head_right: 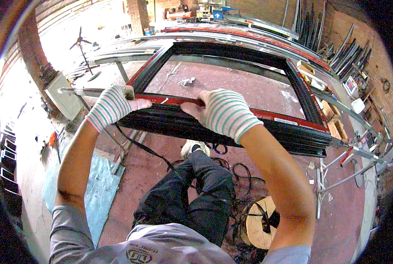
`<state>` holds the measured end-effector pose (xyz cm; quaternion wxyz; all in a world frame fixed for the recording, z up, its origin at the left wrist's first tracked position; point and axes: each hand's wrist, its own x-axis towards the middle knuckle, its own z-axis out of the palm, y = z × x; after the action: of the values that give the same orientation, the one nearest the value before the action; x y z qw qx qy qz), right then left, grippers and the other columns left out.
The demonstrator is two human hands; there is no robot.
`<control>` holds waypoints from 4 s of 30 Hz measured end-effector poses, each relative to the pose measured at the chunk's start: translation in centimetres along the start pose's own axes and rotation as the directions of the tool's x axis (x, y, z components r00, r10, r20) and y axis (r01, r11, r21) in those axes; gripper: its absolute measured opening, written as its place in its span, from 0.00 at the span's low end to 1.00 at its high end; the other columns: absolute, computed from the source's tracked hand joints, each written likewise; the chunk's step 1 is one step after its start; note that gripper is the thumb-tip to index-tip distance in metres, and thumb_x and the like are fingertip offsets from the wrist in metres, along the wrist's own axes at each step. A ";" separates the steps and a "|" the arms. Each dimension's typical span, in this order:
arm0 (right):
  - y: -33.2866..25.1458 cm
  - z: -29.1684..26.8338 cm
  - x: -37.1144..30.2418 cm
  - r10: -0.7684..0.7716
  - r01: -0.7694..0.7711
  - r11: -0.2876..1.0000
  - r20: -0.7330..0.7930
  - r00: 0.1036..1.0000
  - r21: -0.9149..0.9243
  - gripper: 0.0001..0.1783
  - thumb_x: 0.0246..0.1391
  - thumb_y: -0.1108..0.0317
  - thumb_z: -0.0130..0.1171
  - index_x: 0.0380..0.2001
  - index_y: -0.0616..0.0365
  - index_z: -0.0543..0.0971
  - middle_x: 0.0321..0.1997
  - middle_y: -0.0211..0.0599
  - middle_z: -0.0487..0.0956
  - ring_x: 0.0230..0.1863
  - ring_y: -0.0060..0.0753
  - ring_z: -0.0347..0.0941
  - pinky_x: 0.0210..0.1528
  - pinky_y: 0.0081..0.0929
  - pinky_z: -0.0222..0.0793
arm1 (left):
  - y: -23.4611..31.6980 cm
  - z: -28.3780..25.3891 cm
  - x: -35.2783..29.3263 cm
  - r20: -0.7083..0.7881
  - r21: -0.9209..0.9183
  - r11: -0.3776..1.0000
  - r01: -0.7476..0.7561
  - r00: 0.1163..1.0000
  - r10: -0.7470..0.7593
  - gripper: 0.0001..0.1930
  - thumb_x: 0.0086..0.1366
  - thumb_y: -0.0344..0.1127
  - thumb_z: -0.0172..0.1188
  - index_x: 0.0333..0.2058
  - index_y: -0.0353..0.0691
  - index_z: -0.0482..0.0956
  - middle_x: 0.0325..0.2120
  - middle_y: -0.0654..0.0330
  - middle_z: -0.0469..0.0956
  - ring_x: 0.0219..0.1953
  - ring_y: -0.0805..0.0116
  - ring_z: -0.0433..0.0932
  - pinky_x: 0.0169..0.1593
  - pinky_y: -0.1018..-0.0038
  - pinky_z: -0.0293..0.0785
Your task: The person installs a black rubber seal into the groove of a window frame. They use shears to cut the seal to length, then press it into place along the frame edges, adjusting and trimming as needed.
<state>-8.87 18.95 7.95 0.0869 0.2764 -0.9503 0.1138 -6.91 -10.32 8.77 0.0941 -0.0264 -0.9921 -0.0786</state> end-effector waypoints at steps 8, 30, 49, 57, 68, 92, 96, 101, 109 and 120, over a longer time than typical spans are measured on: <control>3.6 -0.6 -2.6 -0.003 0.003 1.000 -0.069 0.998 0.009 0.31 0.61 0.38 0.52 0.38 0.59 0.84 0.31 0.52 0.83 0.35 0.53 0.81 0.39 0.40 0.77 | 0.7 0.2 -0.1 -0.067 -0.012 1.000 -0.024 0.997 0.024 0.35 0.50 0.69 0.68 0.25 0.33 0.80 0.18 0.50 0.78 0.25 0.58 0.79 0.35 0.63 0.75; 0.8 -1.1 -1.2 0.051 -0.047 0.998 0.077 0.996 -0.053 0.36 0.59 0.35 0.54 0.41 0.63 0.83 0.32 0.56 0.82 0.36 0.54 0.81 0.42 0.40 0.75 | 0.2 0.3 -0.1 -0.073 -0.012 0.999 -0.034 0.997 0.033 0.36 0.50 0.71 0.67 0.26 0.34 0.81 0.17 0.51 0.77 0.23 0.60 0.78 0.34 0.63 0.75; 7.9 -0.3 -6.0 0.110 -0.113 0.994 -0.264 0.958 0.003 0.23 0.66 0.50 0.49 0.33 0.57 0.84 0.27 0.53 0.81 0.33 0.56 0.79 0.39 0.45 0.74 | 0.7 0.2 -0.7 -0.072 -0.027 0.999 -0.025 0.997 0.023 0.36 0.51 0.70 0.66 0.26 0.34 0.80 0.19 0.49 0.78 0.26 0.55 0.81 0.36 0.62 0.76; 5.7 -0.6 -6.0 -0.018 0.006 0.999 -0.236 0.972 -0.050 0.27 0.59 0.44 0.57 0.34 0.62 0.82 0.31 0.52 0.81 0.36 0.56 0.79 0.42 0.44 0.75 | 0.9 0.4 -0.7 -0.103 -0.028 0.999 -0.042 0.994 0.039 0.35 0.52 0.70 0.66 0.25 0.35 0.80 0.18 0.49 0.77 0.25 0.56 0.79 0.35 0.62 0.75; 1.9 -1.7 -2.9 0.132 -0.131 0.991 0.021 0.991 -0.032 0.35 0.58 0.36 0.55 0.43 0.62 0.83 0.36 0.53 0.84 0.39 0.52 0.81 0.45 0.39 0.76 | 0.3 0.5 -0.4 -0.081 -0.073 0.997 -0.026 0.997 0.020 0.34 0.51 0.67 0.69 0.24 0.34 0.80 0.17 0.53 0.77 0.24 0.62 0.77 0.33 0.65 0.74; 2.9 -2.0 -3.2 0.120 -0.121 0.992 0.038 0.992 0.020 0.33 0.57 0.34 0.52 0.41 0.55 0.84 0.38 0.53 0.83 0.44 0.54 0.80 0.49 0.43 0.74 | 0.2 0.5 -0.4 -0.056 -0.077 0.997 -0.017 0.998 0.013 0.38 0.49 0.73 0.65 0.25 0.34 0.80 0.21 0.48 0.79 0.27 0.53 0.80 0.38 0.64 0.76; 5.7 -3.3 -5.7 0.136 -0.136 0.990 0.027 0.990 0.028 0.29 0.58 0.40 0.54 0.43 0.55 0.84 0.39 0.53 0.83 0.45 0.54 0.79 0.50 0.41 0.73 | 0.6 0.6 -0.4 -0.065 -0.067 0.998 -0.007 0.998 0.003 0.38 0.49 0.73 0.66 0.24 0.34 0.79 0.20 0.48 0.78 0.26 0.54 0.80 0.37 0.64 0.76; 8.7 -4.0 -8.1 0.112 -0.106 0.980 -0.022 0.994 0.169 0.24 0.61 0.49 0.57 0.45 0.61 0.82 0.42 0.56 0.82 0.46 0.53 0.79 0.52 0.38 0.72 | 0.4 0.8 -0.7 -0.128 -0.099 0.994 -0.048 0.991 0.036 0.35 0.50 0.69 0.67 0.24 0.34 0.79 0.18 0.50 0.77 0.23 0.59 0.77 0.33 0.65 0.74; 6.8 -2.5 -6.9 -0.034 0.045 0.994 -0.112 0.993 0.100 0.27 0.60 0.43 0.55 0.37 0.60 0.82 0.37 0.57 0.81 0.44 0.58 0.79 0.47 0.47 0.73 | 1.0 1.2 -1.0 -0.207 -0.134 0.989 -0.057 0.978 0.028 0.30 0.51 0.63 0.70 0.25 0.34 0.81 0.21 0.46 0.79 0.25 0.54 0.80 0.34 0.64 0.76; 1.9 1.1 -3.9 -0.232 0.200 0.963 -0.177 0.956 -0.183 0.43 0.49 0.37 0.63 0.54 0.64 0.72 0.44 0.53 0.78 0.47 0.54 0.77 0.49 0.44 0.73 | -4.7 2.9 -3.6 -0.230 -0.387 0.918 -0.088 0.973 -0.004 0.20 0.51 0.43 0.76 0.26 0.35 0.75 0.18 0.63 0.72 0.20 0.77 0.66 0.25 0.75 0.67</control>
<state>-6.71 22.20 5.72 0.2147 0.3582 -0.9071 0.0520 -4.17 -14.66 4.58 0.2010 -0.0572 -0.9378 -0.2772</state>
